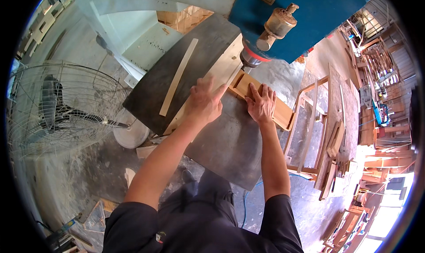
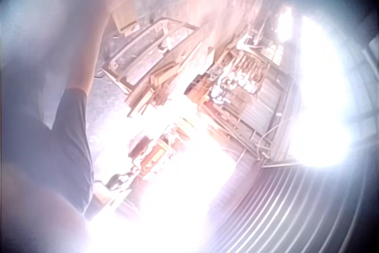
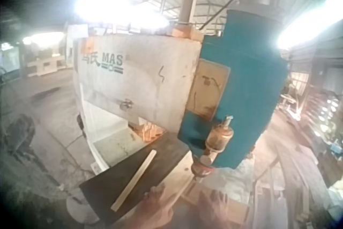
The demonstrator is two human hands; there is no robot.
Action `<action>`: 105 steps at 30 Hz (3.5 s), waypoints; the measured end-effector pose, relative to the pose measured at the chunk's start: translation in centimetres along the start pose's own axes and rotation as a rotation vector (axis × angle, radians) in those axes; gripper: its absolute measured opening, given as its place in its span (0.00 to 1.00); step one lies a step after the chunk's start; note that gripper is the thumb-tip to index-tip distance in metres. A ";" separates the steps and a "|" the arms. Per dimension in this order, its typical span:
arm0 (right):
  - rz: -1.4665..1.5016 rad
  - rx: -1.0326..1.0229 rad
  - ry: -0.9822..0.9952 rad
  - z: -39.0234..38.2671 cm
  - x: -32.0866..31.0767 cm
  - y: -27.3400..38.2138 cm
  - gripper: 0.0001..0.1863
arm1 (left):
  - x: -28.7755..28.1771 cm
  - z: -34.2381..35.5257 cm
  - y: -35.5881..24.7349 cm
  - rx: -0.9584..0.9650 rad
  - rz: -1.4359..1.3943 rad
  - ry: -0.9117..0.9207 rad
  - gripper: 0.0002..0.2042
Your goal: The person operates a vertical spindle router to shape the edges of small wooden planks. They feed each plank through the machine one at a time, guiding it with both hands, and then stack the finished pieces on a nearby workbench.
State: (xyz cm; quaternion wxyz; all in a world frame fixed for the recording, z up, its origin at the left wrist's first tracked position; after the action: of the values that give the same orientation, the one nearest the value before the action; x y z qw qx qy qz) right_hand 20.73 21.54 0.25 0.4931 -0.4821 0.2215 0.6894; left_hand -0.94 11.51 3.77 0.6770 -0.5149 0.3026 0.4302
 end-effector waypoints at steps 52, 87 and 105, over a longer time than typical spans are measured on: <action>0.010 0.026 0.022 2.2 1.4 -1.5 0.35 | 0.5 0.1 0.3 -0.042 -0.007 0.079 0.31; -0.013 0.027 0.011 3.6 2.4 -2.6 0.35 | 0.7 0.1 0.4 -0.055 0.024 0.110 0.32; 0.006 0.029 0.033 4.3 2.8 -3.1 0.33 | 0.6 0.1 0.3 -0.059 0.024 0.111 0.31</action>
State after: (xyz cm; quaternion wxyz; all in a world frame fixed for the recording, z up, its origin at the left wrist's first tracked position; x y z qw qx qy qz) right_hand 21.47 27.50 0.15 0.4944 -0.4856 0.2411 0.6794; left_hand -0.98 11.77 3.13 0.6386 -0.5538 0.3331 0.4178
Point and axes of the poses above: each hand's wrist, its own z-axis towards the middle knuckle, its own x-axis out of the palm, y = z × x, the point moved 6 cm from there along z, towards the middle knuckle, and after that the axes turned 15 degrees about -z, right-handed, at the moved point
